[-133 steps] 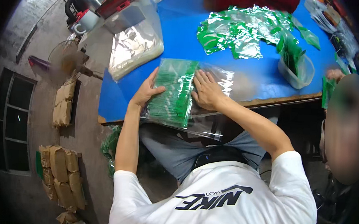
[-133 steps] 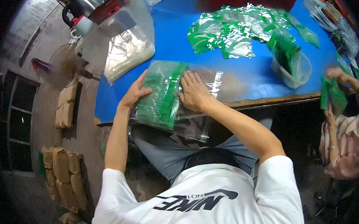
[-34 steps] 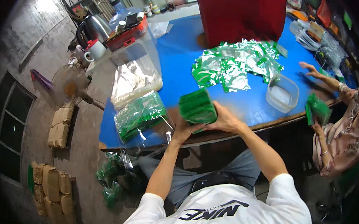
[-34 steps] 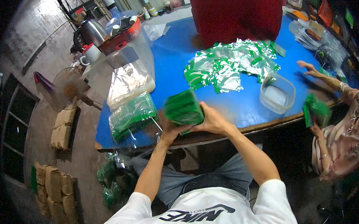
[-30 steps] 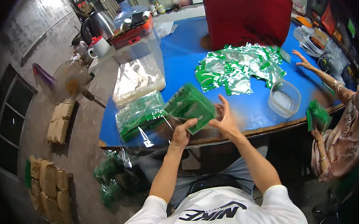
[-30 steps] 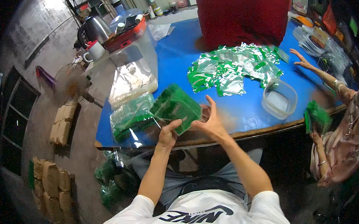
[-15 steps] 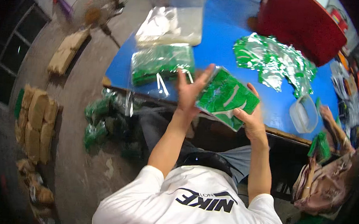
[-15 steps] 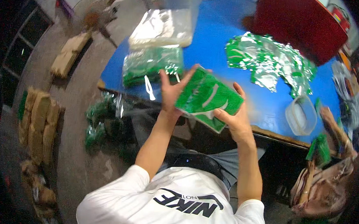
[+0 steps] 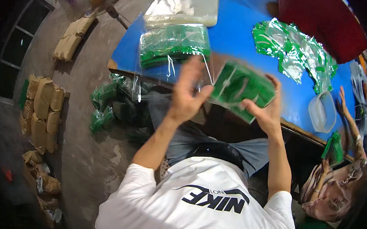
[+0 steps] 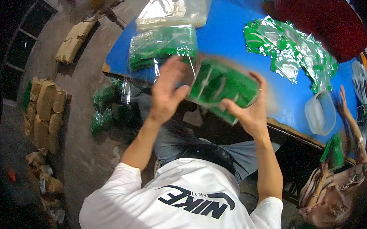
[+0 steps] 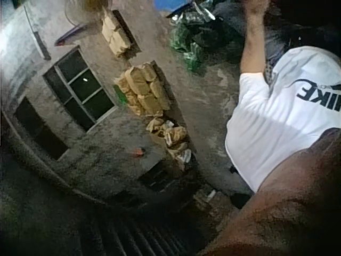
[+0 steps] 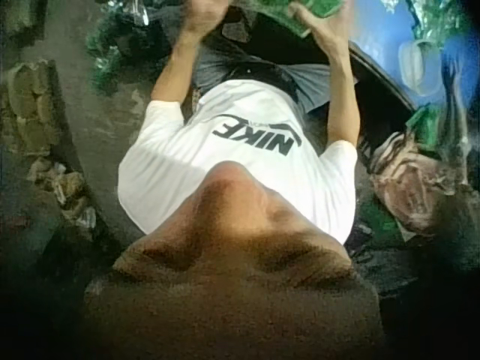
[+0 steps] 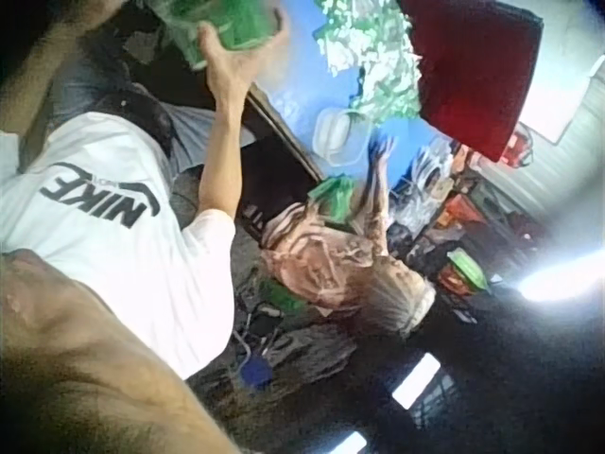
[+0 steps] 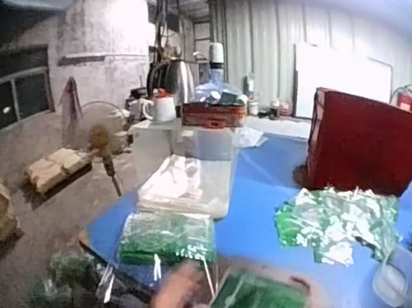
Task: The recorder is sorting and counting small green plastic bags and then placing the stacks into larger clear plastic bags.
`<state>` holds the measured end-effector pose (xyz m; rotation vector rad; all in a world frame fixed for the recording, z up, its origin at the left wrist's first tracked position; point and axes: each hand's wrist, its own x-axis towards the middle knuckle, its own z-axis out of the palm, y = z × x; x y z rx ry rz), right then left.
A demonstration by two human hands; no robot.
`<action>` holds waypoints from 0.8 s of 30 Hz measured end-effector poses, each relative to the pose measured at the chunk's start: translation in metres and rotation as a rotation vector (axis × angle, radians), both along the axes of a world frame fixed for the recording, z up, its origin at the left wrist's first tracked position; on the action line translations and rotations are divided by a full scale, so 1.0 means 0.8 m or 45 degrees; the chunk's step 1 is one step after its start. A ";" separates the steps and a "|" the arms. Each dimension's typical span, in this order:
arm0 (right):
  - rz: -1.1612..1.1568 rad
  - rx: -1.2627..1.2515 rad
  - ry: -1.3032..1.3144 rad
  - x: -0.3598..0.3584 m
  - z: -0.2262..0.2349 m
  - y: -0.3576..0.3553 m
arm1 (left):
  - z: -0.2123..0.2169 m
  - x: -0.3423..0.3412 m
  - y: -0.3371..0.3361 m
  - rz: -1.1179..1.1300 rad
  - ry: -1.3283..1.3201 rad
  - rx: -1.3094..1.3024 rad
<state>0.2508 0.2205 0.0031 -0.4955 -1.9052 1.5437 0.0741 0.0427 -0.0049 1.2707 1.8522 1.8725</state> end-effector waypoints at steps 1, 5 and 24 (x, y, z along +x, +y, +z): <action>-0.101 0.094 0.068 0.000 0.001 0.010 | 0.013 -0.018 -0.022 0.279 0.562 -0.142; -0.591 0.727 0.019 -0.003 -0.059 0.060 | -0.015 -0.064 -0.058 0.454 1.192 -0.704; -0.195 -0.520 0.389 -0.006 0.001 0.064 | 0.003 -0.070 -0.018 0.286 1.105 -0.397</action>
